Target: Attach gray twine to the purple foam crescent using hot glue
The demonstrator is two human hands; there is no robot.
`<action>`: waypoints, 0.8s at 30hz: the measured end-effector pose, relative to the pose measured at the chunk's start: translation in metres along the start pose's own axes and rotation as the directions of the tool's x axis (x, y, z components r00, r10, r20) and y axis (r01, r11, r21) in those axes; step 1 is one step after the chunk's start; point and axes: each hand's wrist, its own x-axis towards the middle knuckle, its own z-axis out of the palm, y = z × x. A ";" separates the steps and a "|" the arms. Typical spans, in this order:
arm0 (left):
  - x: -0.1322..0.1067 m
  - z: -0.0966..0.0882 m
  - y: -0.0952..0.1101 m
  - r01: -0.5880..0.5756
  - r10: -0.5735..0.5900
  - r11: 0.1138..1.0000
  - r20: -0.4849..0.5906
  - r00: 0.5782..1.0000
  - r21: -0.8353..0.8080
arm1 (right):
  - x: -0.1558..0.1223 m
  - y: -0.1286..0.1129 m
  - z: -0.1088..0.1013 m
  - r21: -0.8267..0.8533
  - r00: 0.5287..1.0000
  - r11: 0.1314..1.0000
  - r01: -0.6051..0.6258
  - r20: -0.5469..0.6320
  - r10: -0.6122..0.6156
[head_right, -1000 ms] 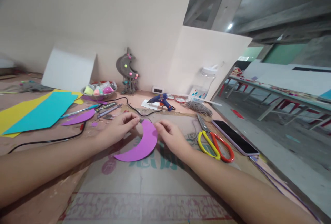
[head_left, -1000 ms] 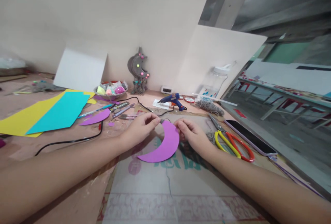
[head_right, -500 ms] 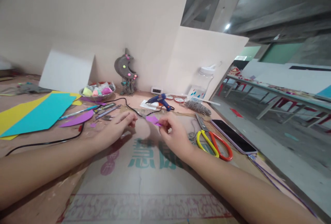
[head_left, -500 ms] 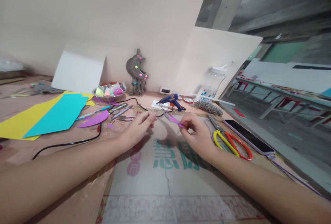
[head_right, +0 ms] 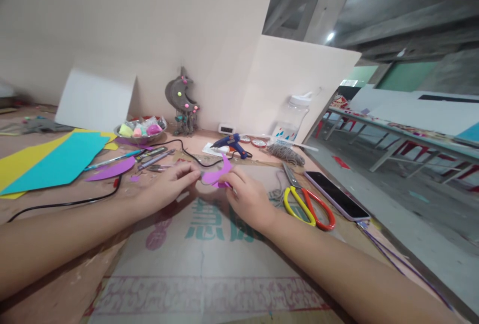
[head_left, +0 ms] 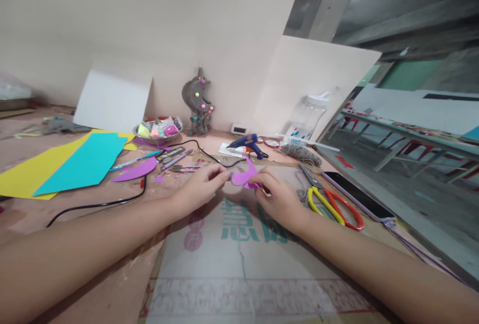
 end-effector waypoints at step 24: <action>0.003 0.001 0.002 0.056 -0.057 0.998 -0.019 0.998 -0.026 | 0.015 0.011 -0.001 0.665 0.839 0.579 -0.471 0.134 0.527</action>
